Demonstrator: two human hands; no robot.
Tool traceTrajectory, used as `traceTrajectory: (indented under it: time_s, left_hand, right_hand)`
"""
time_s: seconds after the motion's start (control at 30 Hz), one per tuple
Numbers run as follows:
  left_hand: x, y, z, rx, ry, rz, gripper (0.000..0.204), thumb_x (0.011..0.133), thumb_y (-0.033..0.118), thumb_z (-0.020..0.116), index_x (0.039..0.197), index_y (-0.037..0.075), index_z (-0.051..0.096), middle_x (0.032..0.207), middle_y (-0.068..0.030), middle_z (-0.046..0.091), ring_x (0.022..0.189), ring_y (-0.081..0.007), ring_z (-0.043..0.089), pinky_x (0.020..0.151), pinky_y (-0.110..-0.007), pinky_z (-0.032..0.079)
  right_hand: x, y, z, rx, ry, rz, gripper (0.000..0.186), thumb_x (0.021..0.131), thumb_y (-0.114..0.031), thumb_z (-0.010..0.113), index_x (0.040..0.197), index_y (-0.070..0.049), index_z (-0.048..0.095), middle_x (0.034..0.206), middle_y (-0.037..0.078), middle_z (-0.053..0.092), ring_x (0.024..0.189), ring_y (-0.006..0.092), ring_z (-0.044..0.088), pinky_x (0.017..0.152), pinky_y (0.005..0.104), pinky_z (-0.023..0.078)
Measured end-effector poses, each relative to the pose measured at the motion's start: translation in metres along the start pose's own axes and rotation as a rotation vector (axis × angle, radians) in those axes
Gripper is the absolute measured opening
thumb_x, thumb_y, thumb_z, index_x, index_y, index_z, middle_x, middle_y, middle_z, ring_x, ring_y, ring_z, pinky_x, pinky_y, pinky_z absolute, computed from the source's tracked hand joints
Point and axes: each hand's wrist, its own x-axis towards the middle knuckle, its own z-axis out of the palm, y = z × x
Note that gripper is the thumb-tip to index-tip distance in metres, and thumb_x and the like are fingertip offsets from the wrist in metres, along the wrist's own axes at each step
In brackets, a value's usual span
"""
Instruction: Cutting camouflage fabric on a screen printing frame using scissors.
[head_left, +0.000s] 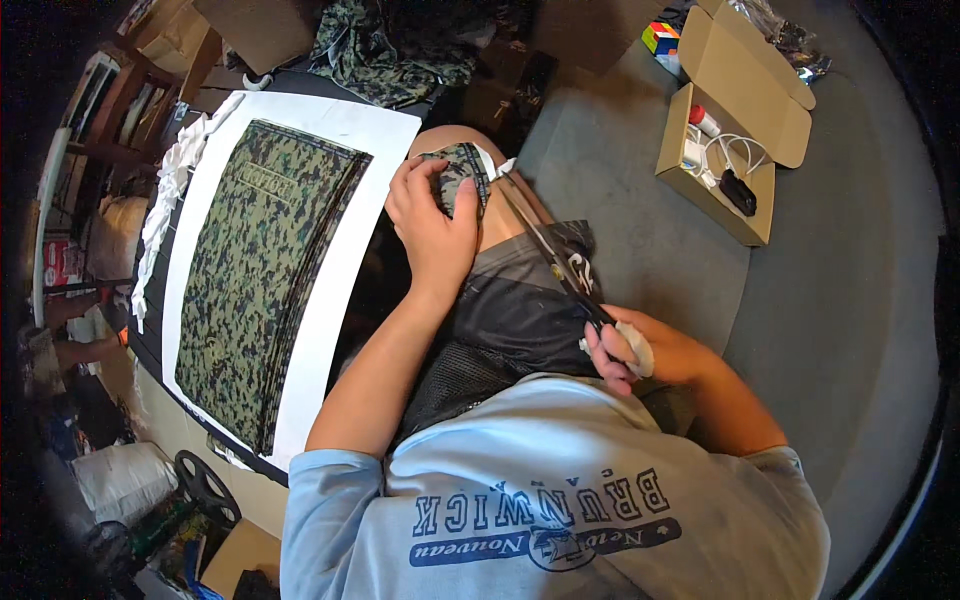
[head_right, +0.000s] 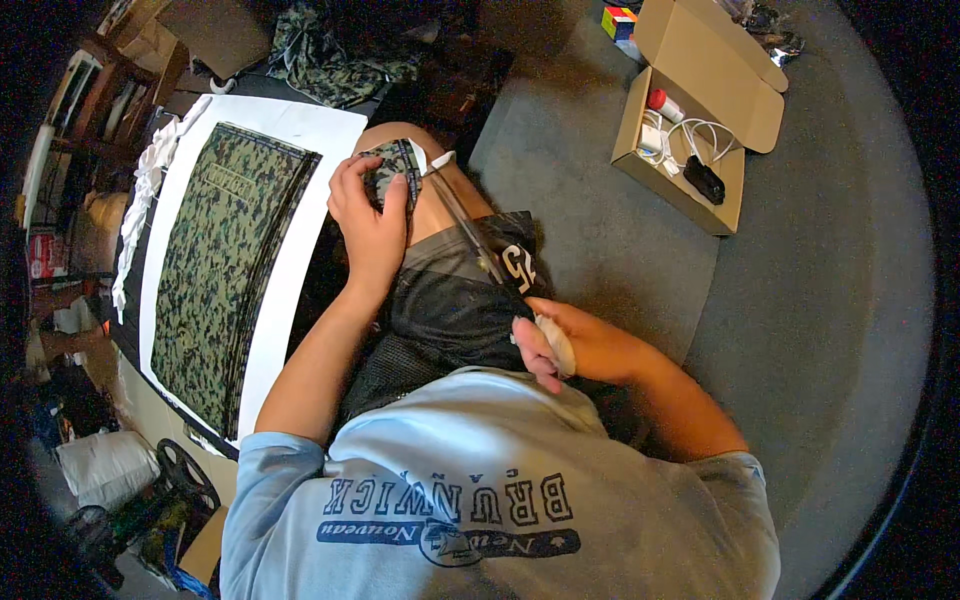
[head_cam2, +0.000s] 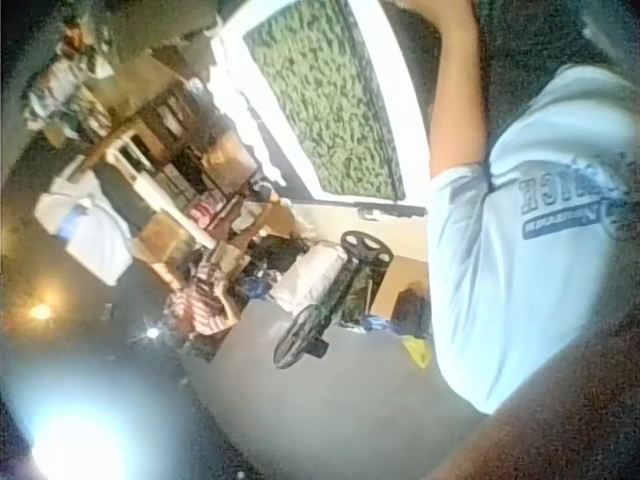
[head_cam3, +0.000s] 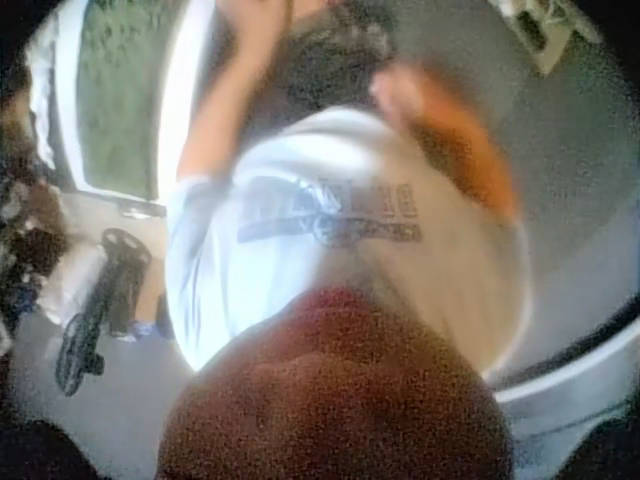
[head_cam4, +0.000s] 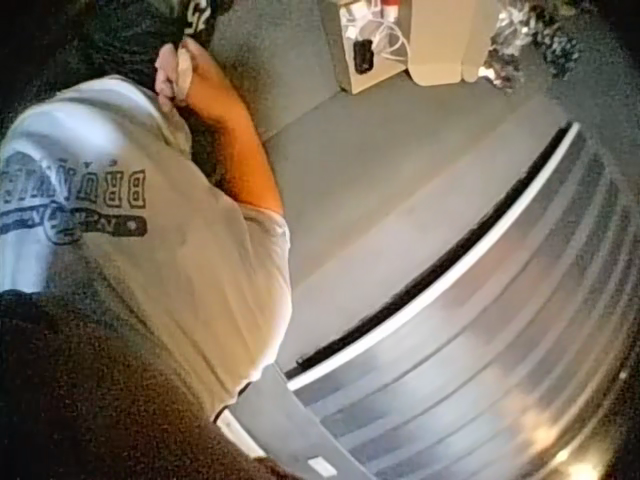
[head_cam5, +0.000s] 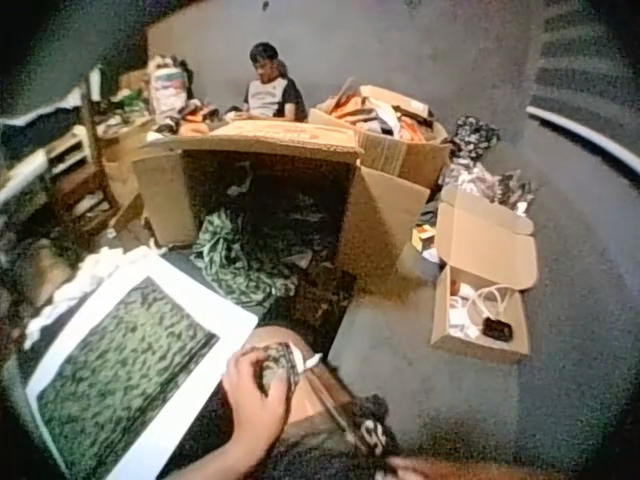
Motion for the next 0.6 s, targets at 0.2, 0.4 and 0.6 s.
traceTrajectory:
  time_s: [0.2,0.4,0.6]
  left_hand:
    - [-0.004,0.002,0.001,0.025,-0.028,-0.057,0.038,0.091,0.026,0.063,0.121,0.006,0.055,0.136,-0.0171,0.047,0.121,-0.0377,0.044,0.105,-0.048,0.035]
    - [-0.008,0.003,0.0,0.05,-0.031,-0.063,0.039,0.092,0.027,0.062,0.123,0.006,0.053,0.137,-0.0178,0.046,0.121,-0.0385,0.044,0.104,-0.049,0.035]
    - [-0.011,0.004,0.001,0.049,-0.023,-0.085,0.039,0.092,0.027,0.062,0.124,0.006,0.052,0.137,-0.018,0.046,0.12,-0.0391,0.044,0.104,-0.049,0.035]
  right_hand:
    - [0.022,0.005,0.018,0.311,-0.058,-0.048,0.024,0.106,-0.03,0.048,0.092,-0.011,0.049,0.065,0.002,0.048,0.054,0.0142,0.049,0.052,0.0271,0.041]
    - [0.039,0.008,0.034,0.37,-0.019,-0.094,0.01,0.099,-0.008,0.05,0.09,-0.011,0.047,0.066,0.003,0.049,0.053,0.0142,0.047,0.052,0.0283,0.044]
    - [0.047,-0.001,0.049,0.142,0.126,-0.101,0.015,0.093,0.001,0.051,0.088,-0.012,0.045,0.066,0.003,0.05,0.053,0.0136,0.047,0.052,0.0285,0.046]
